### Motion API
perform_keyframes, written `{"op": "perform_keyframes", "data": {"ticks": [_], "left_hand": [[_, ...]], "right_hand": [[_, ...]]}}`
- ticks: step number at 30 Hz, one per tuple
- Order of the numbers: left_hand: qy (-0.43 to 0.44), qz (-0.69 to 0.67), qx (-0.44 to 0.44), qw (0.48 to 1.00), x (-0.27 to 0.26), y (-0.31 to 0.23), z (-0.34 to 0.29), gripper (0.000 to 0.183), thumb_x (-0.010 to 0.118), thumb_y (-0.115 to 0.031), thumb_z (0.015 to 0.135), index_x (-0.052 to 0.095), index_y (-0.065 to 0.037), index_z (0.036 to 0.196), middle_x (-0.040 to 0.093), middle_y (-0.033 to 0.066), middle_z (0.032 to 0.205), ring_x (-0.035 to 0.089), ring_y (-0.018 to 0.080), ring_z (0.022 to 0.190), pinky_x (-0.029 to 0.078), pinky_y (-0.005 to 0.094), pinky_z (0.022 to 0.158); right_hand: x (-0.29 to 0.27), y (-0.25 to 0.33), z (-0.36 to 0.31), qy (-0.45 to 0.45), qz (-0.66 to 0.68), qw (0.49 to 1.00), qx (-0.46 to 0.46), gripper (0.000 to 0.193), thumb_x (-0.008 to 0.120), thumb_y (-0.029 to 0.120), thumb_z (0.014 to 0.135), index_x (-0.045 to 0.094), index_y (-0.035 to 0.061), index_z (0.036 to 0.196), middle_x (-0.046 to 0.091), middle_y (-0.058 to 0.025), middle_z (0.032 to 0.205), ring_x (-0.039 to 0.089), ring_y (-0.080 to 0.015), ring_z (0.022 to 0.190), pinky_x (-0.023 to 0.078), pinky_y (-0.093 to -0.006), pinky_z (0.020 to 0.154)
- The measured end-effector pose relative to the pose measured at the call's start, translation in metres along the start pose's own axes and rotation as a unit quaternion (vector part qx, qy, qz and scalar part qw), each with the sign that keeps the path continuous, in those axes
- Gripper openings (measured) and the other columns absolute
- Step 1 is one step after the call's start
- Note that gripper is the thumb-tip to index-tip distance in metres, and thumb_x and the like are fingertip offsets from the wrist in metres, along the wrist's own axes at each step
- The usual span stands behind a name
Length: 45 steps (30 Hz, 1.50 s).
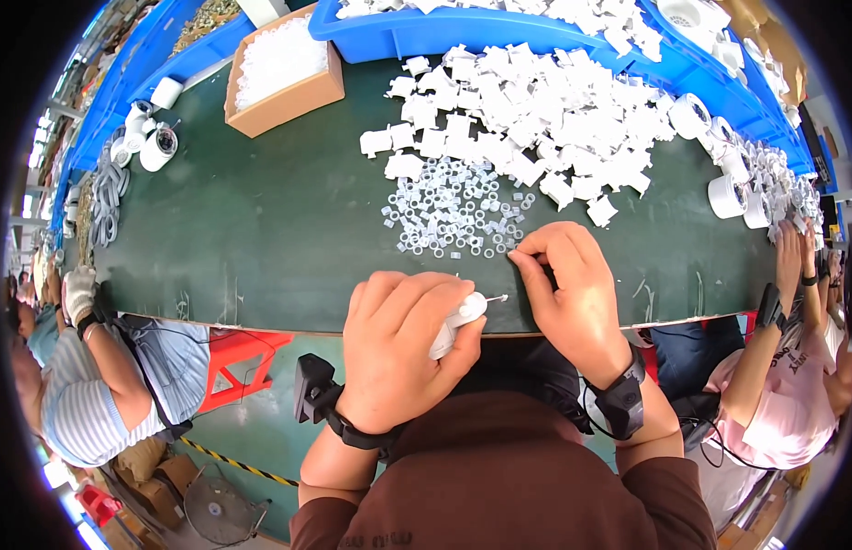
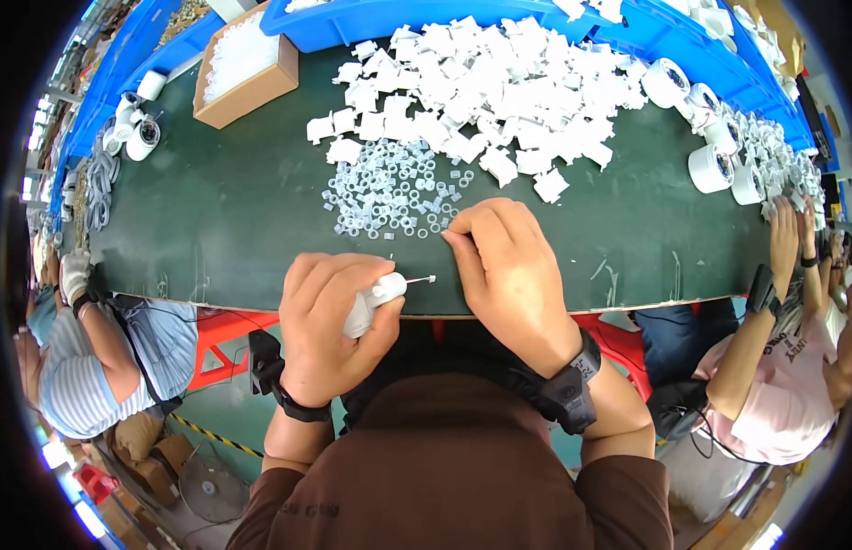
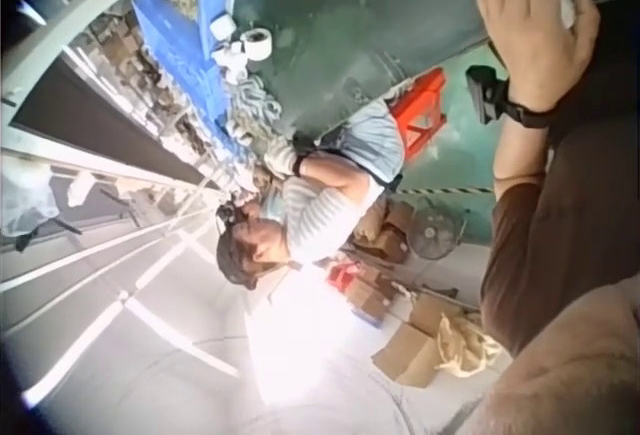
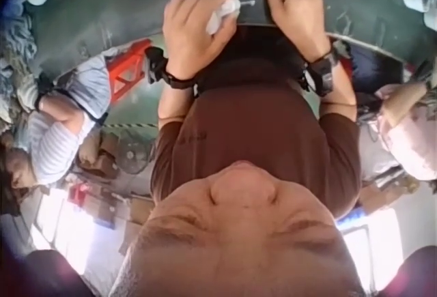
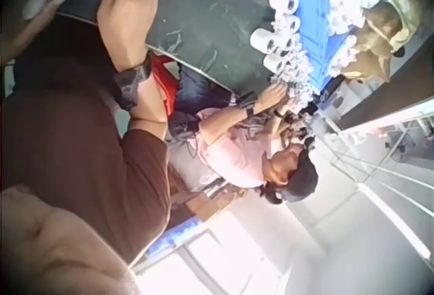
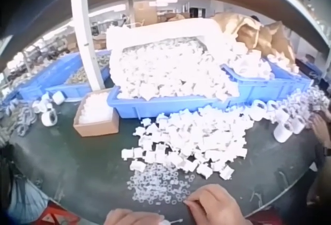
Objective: The person assembles camera components by hand, picking up a white plastic housing and a wire connector, fitting the connector into the housing, and then sliding a small white ring onto the wire. The person repeats this process with additional units, occasionally moving aside completed assemblies on the green workbench.
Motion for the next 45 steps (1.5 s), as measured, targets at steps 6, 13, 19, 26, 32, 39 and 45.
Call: {"op": "perform_keyframes", "data": {"ticks": [6,13,19,26,32,39,45], "left_hand": [[0.004,0.010,0.008,1.000,0.000,-0.002,0.002,0.030,0.078,-0.007,0.076,0.069,-0.008,0.104,0.072,0.0060,0.099,0.061,0.0284,0.084,0.048,0.0387,0.077],[0.003,-0.001,0.008,1.000,0.002,0.003,-0.002,0.030,0.079,-0.014,0.079,0.068,-0.011,0.107,0.069,0.0009,0.104,0.059,0.0240,0.087,0.045,0.0371,0.077],[0.016,0.012,0.010,1.000,-0.002,0.002,-0.004,0.029,0.079,-0.014,0.079,0.068,-0.011,0.106,0.068,0.0009,0.104,0.058,0.0244,0.087,0.045,0.0371,0.076],[0.011,-0.009,-0.020,1.000,-0.006,0.005,-0.006,0.033,0.079,-0.006,0.075,0.069,-0.009,0.106,0.070,0.0057,0.104,0.061,0.0287,0.089,0.048,0.0389,0.079],[0.013,-0.014,0.008,1.000,-0.001,0.004,-0.003,0.027,0.077,-0.012,0.079,0.065,-0.010,0.102,0.065,0.0024,0.103,0.058,0.0258,0.089,0.045,0.0378,0.077],[0.019,-0.019,-0.005,1.000,-0.001,0.004,-0.004,0.033,0.077,-0.006,0.072,0.065,-0.007,0.102,0.067,0.0069,0.106,0.061,0.0298,0.091,0.047,0.0403,0.080],[0.012,-0.018,-0.004,1.000,0.000,0.003,-0.004,0.038,0.078,-0.004,0.071,0.060,-0.007,0.105,0.065,0.0087,0.108,0.061,0.0299,0.092,0.046,0.0405,0.081]], "right_hand": [[-0.002,0.004,0.003,-0.001,-0.003,1.000,-0.009,0.016,0.072,-0.004,0.087,0.063,0.0007,0.100,0.062,-0.0104,0.093,0.062,-0.0247,0.077,0.052,-0.0331,0.067],[-0.003,0.000,0.006,0.045,0.000,0.998,0.052,0.011,0.070,-0.002,0.090,0.064,0.0009,0.098,0.061,-0.0093,0.092,0.062,-0.0228,0.075,0.051,-0.0323,0.066],[-0.007,-0.001,0.002,0.054,-0.026,0.997,0.044,0.009,0.067,-0.004,0.091,0.063,0.0007,0.098,0.062,-0.0095,0.093,0.062,-0.0222,0.077,0.050,-0.0321,0.067],[-0.017,0.005,0.003,0.116,0.065,0.987,0.088,0.014,0.065,-0.005,0.093,0.066,0.0009,0.106,0.064,-0.0076,0.097,0.062,-0.0168,0.085,0.051,-0.0292,0.076],[-0.001,0.026,-0.011,0.179,0.378,0.886,0.200,0.013,0.063,-0.007,0.096,0.071,0.0002,0.104,0.062,-0.0068,0.113,0.061,-0.0143,0.102,0.052,-0.0296,0.089],[0.017,0.027,-0.010,0.177,0.477,0.835,0.211,0.015,0.066,-0.006,0.095,0.072,-0.0005,0.108,0.063,-0.0101,0.116,0.063,-0.0170,0.108,0.053,-0.0323,0.094],[0.025,0.025,-0.011,0.207,0.518,0.784,0.273,0.012,0.064,-0.001,0.098,0.066,-0.0007,0.110,0.067,-0.0060,0.109,0.064,-0.0125,0.101,0.052,-0.0290,0.089]]}}
Point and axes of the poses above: each hand's wrist, its own z-axis towards the middle knuckle, its own x-axis out of the palm, y = z × x, the point moved 6 cm from there along z, towards the middle knuckle
